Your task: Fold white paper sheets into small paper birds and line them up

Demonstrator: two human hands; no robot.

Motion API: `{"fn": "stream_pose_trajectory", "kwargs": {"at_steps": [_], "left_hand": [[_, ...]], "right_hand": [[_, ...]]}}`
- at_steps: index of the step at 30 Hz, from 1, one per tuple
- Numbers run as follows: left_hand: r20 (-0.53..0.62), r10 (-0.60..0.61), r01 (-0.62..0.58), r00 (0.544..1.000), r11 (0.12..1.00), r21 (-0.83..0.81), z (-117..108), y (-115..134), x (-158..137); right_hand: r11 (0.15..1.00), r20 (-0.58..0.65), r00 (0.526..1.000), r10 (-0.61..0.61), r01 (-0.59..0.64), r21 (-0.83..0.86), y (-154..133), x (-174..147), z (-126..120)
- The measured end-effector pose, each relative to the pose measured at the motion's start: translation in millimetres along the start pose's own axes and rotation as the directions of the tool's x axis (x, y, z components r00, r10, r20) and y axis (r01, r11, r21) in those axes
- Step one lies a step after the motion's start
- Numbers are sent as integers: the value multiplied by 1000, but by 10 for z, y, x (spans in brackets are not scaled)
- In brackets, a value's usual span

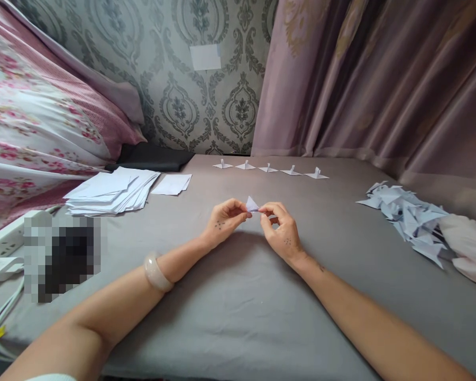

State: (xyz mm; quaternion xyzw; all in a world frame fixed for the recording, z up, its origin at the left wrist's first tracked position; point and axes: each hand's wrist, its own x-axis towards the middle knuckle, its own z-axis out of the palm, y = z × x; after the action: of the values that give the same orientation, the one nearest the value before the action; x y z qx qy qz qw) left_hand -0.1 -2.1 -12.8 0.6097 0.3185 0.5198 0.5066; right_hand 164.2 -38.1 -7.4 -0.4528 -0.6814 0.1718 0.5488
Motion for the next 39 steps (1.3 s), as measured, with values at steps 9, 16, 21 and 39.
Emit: {"fn": "stream_pose_trajectory", "kwargs": {"at_steps": [9,16,21,39], "left_hand": [[34,-107,107,994,994,6,14,140,-37],[78,-65,68,995,997,-38,-30,-17,2],[103,-32,32,994,999,2,-19,3,-6],[392,-23,-291,919,630,720,-82,1,41]], "right_hand": [[998,16,999,45,-46,42,31,12,33],[990,6,991,133,-133,51,89,19,52],[993,75,991,114,-116,24,116,31,39],[934,350,892,286,-179,-308,205,42,-11]]}}
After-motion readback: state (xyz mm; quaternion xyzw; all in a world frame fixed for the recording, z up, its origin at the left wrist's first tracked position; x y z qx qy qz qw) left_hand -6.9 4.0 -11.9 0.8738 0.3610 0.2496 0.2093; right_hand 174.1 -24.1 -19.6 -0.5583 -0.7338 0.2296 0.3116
